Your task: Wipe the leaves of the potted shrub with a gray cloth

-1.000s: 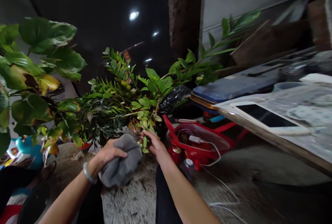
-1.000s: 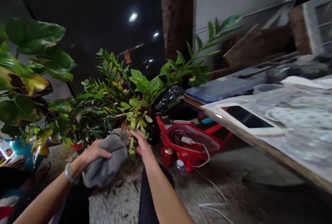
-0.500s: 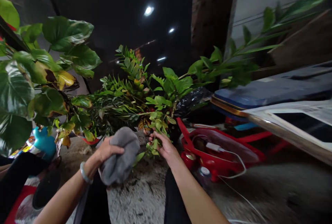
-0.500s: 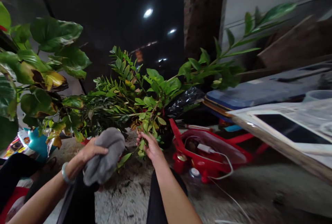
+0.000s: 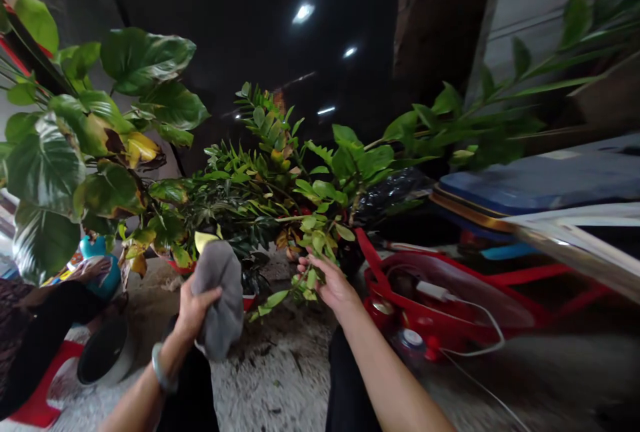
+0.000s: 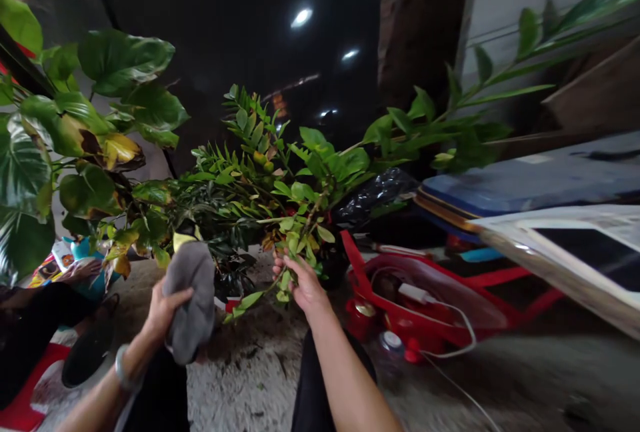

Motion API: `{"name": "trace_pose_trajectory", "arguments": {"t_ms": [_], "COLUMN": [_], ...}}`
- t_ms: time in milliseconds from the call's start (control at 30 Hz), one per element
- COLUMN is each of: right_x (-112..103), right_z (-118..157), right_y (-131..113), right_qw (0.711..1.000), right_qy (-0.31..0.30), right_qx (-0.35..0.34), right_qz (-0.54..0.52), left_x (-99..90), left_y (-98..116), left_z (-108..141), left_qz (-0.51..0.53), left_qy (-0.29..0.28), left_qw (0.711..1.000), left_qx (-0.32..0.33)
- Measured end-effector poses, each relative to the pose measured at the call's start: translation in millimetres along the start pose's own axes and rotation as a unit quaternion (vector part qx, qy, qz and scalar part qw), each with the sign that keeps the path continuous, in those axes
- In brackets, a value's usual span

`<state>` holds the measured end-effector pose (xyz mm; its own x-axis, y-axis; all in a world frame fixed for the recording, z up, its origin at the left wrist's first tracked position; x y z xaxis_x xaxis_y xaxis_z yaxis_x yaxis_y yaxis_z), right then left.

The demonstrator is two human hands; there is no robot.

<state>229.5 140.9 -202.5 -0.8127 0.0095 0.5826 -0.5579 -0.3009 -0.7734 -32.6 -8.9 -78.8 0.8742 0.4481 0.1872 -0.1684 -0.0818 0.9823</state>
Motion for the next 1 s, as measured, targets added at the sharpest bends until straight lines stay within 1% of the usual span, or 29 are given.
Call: {"name": "trace_pose_trajectory", "arguments": {"t_ms": [33, 67, 100, 133, 200, 233, 267, 300, 333, 367, 400, 433, 467, 500, 533, 567, 600, 633, 667, 733, 767, 800, 833, 867, 900, 933, 967, 1000], "right_x": [-1.6, -3.1, -4.3, -5.2, -5.8, -5.3, -4.3, -2.9, -1.3, 0.4, 1.7, 2.7, 3.1, 3.0, 2.5, 1.8, 1.1, 0.5, 0.1, 0.1, 0.4, 0.9, 1.5, 2.0, 2.4, 2.5, 2.5, 2.5], "right_z": [-0.9, -2.0, -3.1, -4.0, -5.2, -5.4, -5.3, -5.0, -4.6, -4.1, -3.8, -3.5, -3.5, -3.6, -3.9, -4.2, -4.5, -4.7, -4.7, -4.2, -3.7, -3.1, -2.4, -1.7, -1.0, -0.5, -0.1, 0.2], "right_y": [0.5, 1.1, 1.8, 2.6, 4.5, 5.5, 6.6, 7.7, 8.7, 9.5, 10.1, 10.3, 10.2, 9.8, 9.3, 8.6, 7.8, 6.9, 6.0, 4.4, 3.8, 3.3, 2.9, 2.6, 2.4, 2.4, 2.3, 2.2], "right_qw": [1.000, 1.000, 1.000, 1.000, 1.000, 1.000, 1.000, 1.000, 1.000, 1.000, 1.000, 1.000, 1.000, 1.000, 1.000, 1.000, 1.000, 1.000, 1.000, 1.000, 1.000, 1.000, 1.000, 1.000, 1.000, 1.000, 1.000, 1.000], "right_qy": [-0.001, -0.004, -0.008, -0.008, -0.002, 0.003, 0.009, 0.012, 0.014, 0.014, 0.014, 0.014, 0.015, 0.016, 0.016, 0.015, 0.011, 0.008, 0.005, 0.001, 0.001, 0.001, 0.000, -0.001, 0.000, 0.002, 0.004, 0.006], "right_qx": [-0.003, -0.005, -0.007, -0.008, -0.011, -0.013, -0.014, -0.014, -0.013, -0.012, -0.013, -0.014, -0.015, -0.016, -0.016, -0.016, -0.015, -0.015, -0.015, -0.019, -0.021, -0.022, -0.023, -0.023, -0.020, -0.017, -0.013, -0.010], "right_qz": [0.007, 0.013, 0.018, 0.021, 0.021, 0.019, 0.016, 0.012, 0.008, 0.005, 0.002, 0.002, 0.003, 0.005, 0.007, 0.010, 0.013, 0.018, 0.022, 0.018, 0.012, 0.003, -0.004, -0.007, -0.006, -0.003, 0.001, 0.004], "left_x": [-5.6, -10.8, -15.4, -19.1, -25.2, -26.3, -26.3, -25.4, -23.1, -19.9, -16.4, -12.2, -7.3, -2.9, 0.3, 1.6, 1.4, 0.0, -2.3, -7.6, -9.9, -11.6, -12.4, -11.7, -9.4, -5.6, 1.5, 10.5], "left_y": [-5.6, -2.9, 7.2, 22.9, 60.2, 74.4, 82.9, 83.9, 76.6, 62.6, 43.3, 22.5, 3.3, -10.7, -17.1, -15.1, -5.3, 10.7, 29.8, 64.4, 74.2, 76.7, 71.4, 59.2, 42.3, 23.0, 4.7, -9.5], "left_z": [12.2, 20.8, 24.6, 23.2, 7.6, -4.1, -15.8, -25.7, -32.3, -34.2, -30.9, -22.7, -11.1, 2.3, 15.1, 24.9, 30.3, 30.8, 26.6, 8.3, -2.9, -12.9, -20.2, -23.5, -22.1, -16.1, -7.0, 4.5], "left_qz": [-0.001, 0.003, 0.013, 0.028, 0.084, 0.108, 0.132, 0.148, 0.149, 0.142, 0.122, 0.098, 0.085, 0.086, 0.097, 0.107, 0.115, 0.121, 0.128, 0.153, 0.168, 0.181, 0.185, 0.179, 0.166, 0.135, 0.105, 0.087], "left_qy": [-0.008, -0.001, 0.018, 0.047, 0.128, 0.156, 0.176, 0.193, 0.195, 0.188, 0.177, 0.149, 0.100, 0.050, 0.012, -0.008, -0.013, -0.007, 0.008, 0.051, 0.080, 0.114, 0.150, 0.181, 0.199, 0.204, 0.162, 0.097], "left_qw": [1.000, 1.000, 1.000, 0.998, 0.983, 0.974, 0.966, 0.960, 0.963, 0.969, 0.977, 0.983, 0.985, 0.984, 0.982, 0.982, 0.986, 0.990, 0.991, 0.985, 0.978, 0.971, 0.965, 0.963, 0.964, 0.970, 0.981, 0.989], "left_qx": [-0.019, -0.018, -0.004, 0.022, 0.099, 0.120, 0.134, 0.136, 0.110, 0.072, 0.013, -0.050, -0.108, -0.148, -0.162, -0.152, -0.122, -0.077, -0.026, 0.065, 0.094, 0.108, 0.105, 0.084, 0.053, 0.009, -0.036, -0.066]}}
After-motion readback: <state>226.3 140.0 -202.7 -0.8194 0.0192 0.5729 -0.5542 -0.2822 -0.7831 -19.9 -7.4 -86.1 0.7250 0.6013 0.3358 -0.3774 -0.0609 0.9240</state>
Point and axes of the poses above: each hand's wrist, its own z-axis away from the middle knuckle, its own x-axis out of the palm, y = z × x, the point moved 3 cm from there along -z, towards the middle knuckle, and after that the axes turned 15 degrees about z, right-handed, at the moved point
